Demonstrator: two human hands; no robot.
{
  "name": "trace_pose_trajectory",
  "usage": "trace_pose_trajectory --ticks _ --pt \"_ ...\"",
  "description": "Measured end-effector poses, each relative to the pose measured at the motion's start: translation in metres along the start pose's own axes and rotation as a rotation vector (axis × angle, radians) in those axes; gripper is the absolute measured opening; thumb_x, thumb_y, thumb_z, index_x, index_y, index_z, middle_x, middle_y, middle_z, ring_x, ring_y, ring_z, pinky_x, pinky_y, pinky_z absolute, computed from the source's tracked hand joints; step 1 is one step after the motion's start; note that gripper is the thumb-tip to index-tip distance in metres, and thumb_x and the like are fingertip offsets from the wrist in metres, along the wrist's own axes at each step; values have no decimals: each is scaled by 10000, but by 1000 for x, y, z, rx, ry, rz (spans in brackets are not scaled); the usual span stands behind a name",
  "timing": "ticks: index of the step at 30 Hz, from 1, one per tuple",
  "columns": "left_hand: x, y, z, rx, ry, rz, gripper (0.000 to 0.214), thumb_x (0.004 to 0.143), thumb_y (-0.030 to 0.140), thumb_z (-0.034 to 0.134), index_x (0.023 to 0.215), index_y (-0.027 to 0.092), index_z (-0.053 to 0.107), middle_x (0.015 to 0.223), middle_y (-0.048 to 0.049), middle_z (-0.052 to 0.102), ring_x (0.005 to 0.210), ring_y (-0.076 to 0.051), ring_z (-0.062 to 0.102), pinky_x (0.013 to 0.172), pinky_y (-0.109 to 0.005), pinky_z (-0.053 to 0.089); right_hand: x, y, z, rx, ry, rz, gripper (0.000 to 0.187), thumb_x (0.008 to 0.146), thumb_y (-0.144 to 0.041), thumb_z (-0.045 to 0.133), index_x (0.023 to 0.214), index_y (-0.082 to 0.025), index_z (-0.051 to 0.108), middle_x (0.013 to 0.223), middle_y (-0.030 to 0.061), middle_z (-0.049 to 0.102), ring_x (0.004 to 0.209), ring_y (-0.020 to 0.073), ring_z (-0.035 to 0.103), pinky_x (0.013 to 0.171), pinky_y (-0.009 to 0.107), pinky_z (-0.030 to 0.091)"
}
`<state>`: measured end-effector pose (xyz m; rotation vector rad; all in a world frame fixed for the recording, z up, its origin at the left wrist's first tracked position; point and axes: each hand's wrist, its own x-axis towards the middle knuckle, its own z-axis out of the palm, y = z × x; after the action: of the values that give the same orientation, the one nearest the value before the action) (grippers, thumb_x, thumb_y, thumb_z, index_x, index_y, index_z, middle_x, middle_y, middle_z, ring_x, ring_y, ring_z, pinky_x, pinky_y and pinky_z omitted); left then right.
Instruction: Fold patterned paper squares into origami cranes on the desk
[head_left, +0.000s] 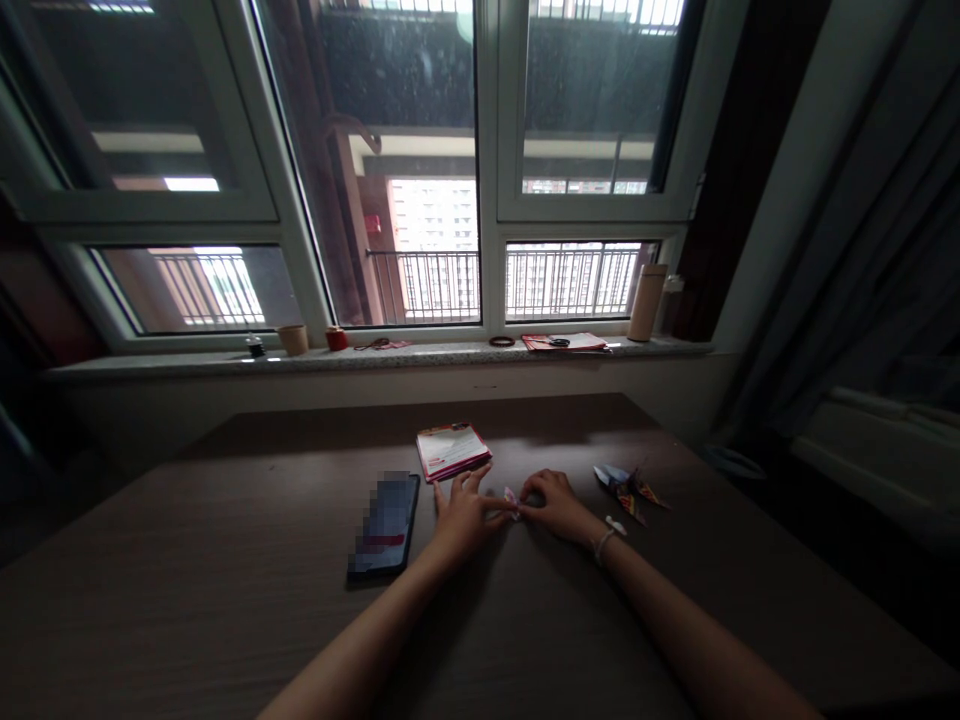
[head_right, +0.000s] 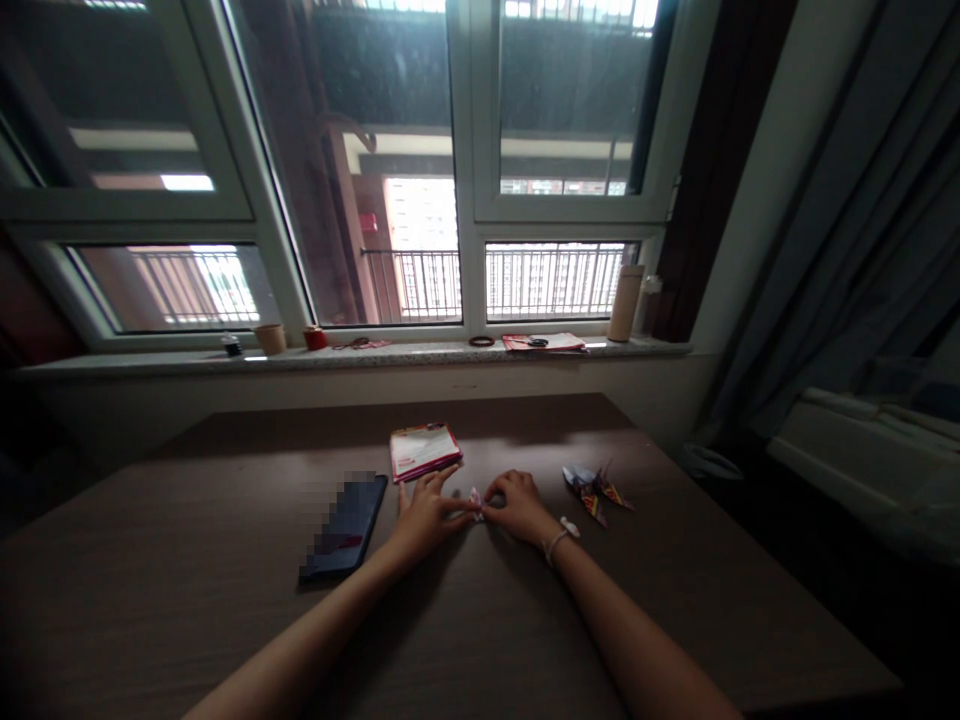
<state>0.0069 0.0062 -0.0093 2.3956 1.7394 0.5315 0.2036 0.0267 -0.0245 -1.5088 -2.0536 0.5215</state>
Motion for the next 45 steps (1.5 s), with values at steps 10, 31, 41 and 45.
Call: trace_pose_trajectory --ticks 10,31,41,45 --pt "2 -2 -9 67 -50 -53 366 795 679 580 1126 547 661 1539 6 397 1426 -400 269 1081 -760 2 1 1 0 4 -15 7 239 751 -372 731 937 -223 716 1091 60 621 1146 248 478 988 312 367" --pt "9 -5 -6 96 -107 -81 479 828 689 496 1284 551 540 1607 14 261 1475 -381 154 1082 -746 -43 2 -1 3 11 35 -25 186 832 -365 649 956 -288 764 1061 52 631 1102 241 504 980 335 365" --pt "11 -8 -5 97 -130 -75 502 810 718 492 1290 572 515 1617 9 242 1489 -375 112 1049 -777 -57 8 -10 11 -83 114 40 191 806 -429 685 910 -280 743 1043 60 625 1089 257 500 955 349 357" --pt "11 -6 -6 109 -123 -93 529 799 724 501 1297 546 529 1613 7 254 1482 -387 126 1067 -758 -58 12 -12 10 -86 83 77 174 780 -408 704 888 -279 746 1059 59 630 1096 261 500 955 350 356"
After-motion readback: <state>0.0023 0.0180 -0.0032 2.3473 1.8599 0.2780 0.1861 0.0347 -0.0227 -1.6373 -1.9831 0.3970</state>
